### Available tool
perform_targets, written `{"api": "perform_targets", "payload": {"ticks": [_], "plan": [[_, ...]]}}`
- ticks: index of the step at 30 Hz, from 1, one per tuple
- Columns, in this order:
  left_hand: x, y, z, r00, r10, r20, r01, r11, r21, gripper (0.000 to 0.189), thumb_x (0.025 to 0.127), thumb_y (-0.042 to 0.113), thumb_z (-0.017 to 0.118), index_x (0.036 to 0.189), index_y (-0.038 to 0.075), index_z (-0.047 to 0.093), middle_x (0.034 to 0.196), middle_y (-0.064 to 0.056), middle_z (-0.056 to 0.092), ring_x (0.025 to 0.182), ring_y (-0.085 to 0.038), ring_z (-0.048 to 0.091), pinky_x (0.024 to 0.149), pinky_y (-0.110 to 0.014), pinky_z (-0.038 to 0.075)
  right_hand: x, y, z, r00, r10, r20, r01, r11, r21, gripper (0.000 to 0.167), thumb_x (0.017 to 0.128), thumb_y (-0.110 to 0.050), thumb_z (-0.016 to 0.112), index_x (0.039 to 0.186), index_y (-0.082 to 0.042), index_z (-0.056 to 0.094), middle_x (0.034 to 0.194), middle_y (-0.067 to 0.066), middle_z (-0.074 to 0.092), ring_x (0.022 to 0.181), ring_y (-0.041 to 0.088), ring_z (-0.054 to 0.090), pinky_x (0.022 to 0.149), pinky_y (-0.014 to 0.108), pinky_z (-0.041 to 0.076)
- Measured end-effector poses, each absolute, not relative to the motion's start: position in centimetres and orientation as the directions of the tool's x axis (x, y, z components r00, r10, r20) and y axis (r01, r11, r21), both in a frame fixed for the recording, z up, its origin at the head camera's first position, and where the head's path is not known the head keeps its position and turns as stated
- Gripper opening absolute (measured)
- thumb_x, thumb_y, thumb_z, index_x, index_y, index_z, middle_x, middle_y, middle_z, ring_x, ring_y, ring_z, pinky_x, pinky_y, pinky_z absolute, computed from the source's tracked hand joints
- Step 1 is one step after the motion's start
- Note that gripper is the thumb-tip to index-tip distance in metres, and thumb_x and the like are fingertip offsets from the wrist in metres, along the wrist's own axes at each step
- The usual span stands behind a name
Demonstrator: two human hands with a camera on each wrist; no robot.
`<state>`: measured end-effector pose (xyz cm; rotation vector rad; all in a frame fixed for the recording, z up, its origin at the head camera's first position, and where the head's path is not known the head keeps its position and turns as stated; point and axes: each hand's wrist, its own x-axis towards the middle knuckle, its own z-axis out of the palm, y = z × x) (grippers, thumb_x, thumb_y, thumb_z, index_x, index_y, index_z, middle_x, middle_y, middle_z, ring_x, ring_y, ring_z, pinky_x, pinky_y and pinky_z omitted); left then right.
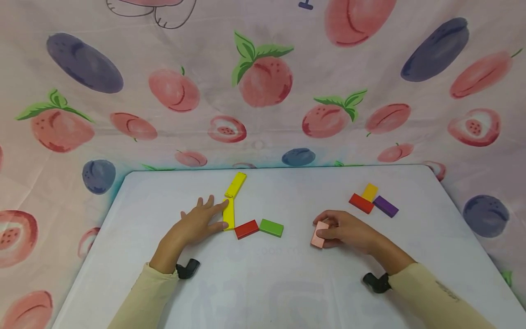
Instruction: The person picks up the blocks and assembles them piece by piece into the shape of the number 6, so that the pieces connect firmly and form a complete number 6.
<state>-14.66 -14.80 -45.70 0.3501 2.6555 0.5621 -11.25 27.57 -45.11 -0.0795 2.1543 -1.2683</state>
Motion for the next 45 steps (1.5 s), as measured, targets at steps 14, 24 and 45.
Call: {"api": "perform_targets", "payload": {"ticks": [14,24,45], "plan": [[-14.6,-14.8,-45.6,-0.888,0.323,-0.327,0.163,0.886,0.434,0.07,0.096,0.047,0.068,0.158,0.033,0.039,0.169,-0.02,0.022,0.156,-0.052,0.009,0.104,-0.089,0.01,-11.0,26.0,-45.7,-0.756,-0.422,-0.5,0.286,0.474,-0.833,0.047,0.097,-0.028,0.071,0.135,-0.005,0.057,0.112,0.015,0.061,0.1,0.027,0.062,0.08,0.029,0.06],[-14.6,-14.9,-45.7,-0.888,0.328,-0.323,0.164,0.881,0.443,0.069,0.096,0.046,0.068,0.158,0.033,0.04,0.169,-0.021,0.022,0.155,-0.052,0.009,0.104,-0.09,0.01,-10.8,24.7,-45.7,-0.766,-0.409,-0.497,0.275,0.49,-0.827,0.044,0.095,-0.028,0.073,0.132,-0.007,0.061,0.108,0.012,0.061,0.098,0.025,0.06,0.076,0.027,0.058],[-14.6,-14.8,-45.6,-0.889,0.323,-0.325,0.163,0.885,0.436,0.07,0.095,0.047,0.068,0.158,0.033,0.04,0.169,-0.02,0.023,0.156,-0.052,0.009,0.104,-0.089,0.01,-10.2,21.4,-45.9,-0.804,-0.362,-0.471,0.217,0.559,-0.8,0.042,0.089,-0.031,0.08,0.123,-0.012,0.064,0.113,0.007,0.065,0.09,0.021,0.065,0.078,0.028,0.06]]}}
